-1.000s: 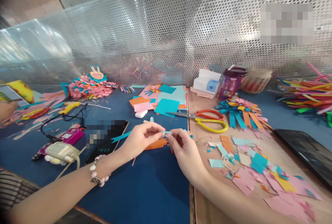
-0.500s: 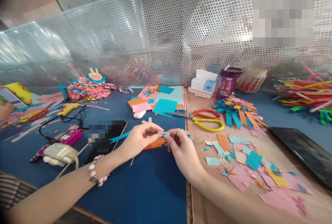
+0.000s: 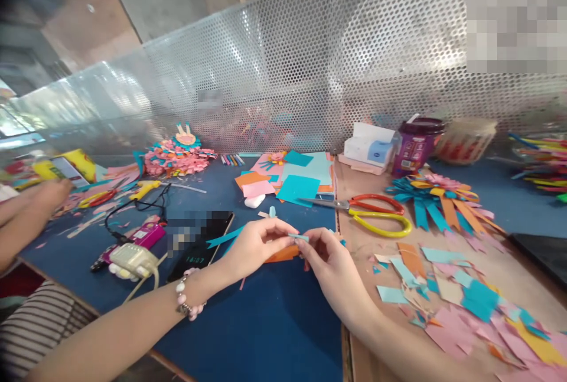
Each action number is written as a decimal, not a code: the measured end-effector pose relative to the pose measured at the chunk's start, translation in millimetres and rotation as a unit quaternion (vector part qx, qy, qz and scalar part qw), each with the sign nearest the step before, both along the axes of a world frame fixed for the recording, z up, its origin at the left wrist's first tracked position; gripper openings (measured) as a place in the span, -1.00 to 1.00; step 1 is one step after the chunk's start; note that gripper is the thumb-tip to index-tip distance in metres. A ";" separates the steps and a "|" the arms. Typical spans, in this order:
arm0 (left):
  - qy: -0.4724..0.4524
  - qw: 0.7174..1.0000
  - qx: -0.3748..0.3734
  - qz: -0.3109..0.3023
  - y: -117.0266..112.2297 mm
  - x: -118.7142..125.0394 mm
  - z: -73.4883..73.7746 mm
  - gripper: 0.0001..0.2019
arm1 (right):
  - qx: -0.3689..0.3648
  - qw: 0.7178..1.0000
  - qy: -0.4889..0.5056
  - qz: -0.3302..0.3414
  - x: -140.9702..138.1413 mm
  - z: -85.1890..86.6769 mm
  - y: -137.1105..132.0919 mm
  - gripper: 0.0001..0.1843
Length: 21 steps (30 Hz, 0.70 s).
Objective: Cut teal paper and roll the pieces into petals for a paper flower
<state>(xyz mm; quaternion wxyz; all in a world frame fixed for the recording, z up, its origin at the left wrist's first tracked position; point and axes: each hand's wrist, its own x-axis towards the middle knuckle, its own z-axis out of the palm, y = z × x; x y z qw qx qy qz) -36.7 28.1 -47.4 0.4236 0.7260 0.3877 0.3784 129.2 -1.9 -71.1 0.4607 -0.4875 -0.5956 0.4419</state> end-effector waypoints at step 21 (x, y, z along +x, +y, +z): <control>-0.031 0.999 -0.024 -0.015 -1.3 -1.3 4.7 -0.76 | 0.009 1.000 -0.004 -0.001 -0.4 -2.0 -5.0 -0.69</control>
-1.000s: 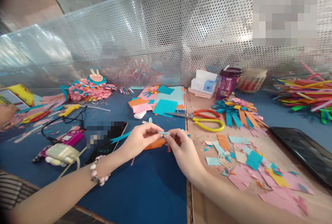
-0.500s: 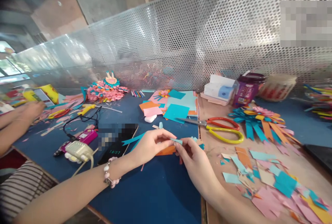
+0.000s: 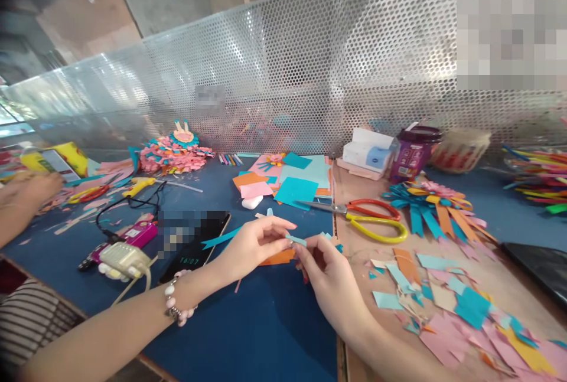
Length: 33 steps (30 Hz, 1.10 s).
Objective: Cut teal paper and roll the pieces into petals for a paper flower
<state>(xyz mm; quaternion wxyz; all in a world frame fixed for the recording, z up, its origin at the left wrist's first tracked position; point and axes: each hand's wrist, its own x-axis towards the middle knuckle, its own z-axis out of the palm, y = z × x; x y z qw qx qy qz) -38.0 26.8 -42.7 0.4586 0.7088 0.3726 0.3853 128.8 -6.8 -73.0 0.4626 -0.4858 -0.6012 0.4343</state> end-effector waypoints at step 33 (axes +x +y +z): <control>0.059 0.996 -0.064 -0.026 5.9 -6.2 5.3 -0.78 | -0.017 1.000 0.001 -0.007 -3.8 15.9 -4.0 -0.70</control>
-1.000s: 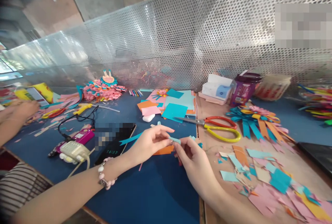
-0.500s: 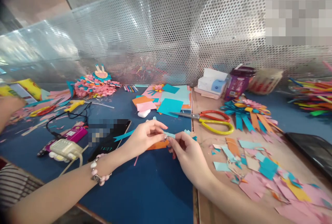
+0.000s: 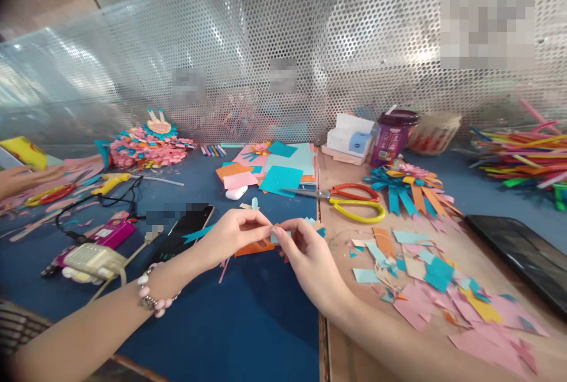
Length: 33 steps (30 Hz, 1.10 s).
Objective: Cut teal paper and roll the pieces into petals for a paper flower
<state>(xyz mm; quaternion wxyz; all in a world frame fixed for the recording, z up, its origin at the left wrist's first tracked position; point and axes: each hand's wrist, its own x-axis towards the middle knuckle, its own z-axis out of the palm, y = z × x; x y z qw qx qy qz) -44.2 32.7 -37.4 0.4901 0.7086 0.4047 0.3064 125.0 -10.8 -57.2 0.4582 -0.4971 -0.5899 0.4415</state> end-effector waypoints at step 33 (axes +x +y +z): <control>0.000 1.000 -0.006 0.021 -6.6 1.6 3.2 -0.80 | 0.108 0.994 -0.002 0.006 1.4 -6.6 -0.9 -0.84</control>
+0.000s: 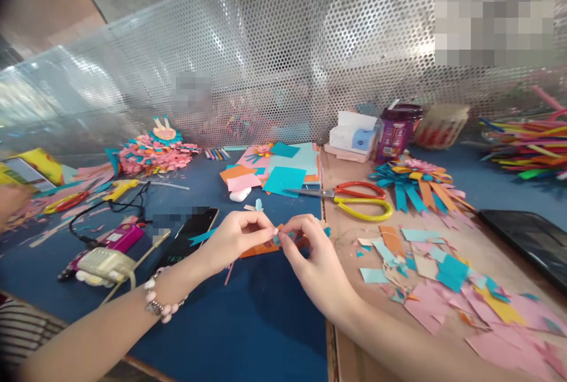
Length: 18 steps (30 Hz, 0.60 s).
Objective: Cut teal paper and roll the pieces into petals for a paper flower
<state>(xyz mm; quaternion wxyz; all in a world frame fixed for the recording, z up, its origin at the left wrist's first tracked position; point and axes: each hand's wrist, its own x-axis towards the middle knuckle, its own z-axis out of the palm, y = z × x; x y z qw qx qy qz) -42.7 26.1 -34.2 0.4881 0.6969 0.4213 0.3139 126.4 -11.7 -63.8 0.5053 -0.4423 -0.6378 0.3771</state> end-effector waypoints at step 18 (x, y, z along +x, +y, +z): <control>-0.096 0.995 0.005 0.001 4.0 2.9 -8.3 -0.80 | -0.048 0.997 0.054 -0.008 -0.8 -1.6 0.7 -0.83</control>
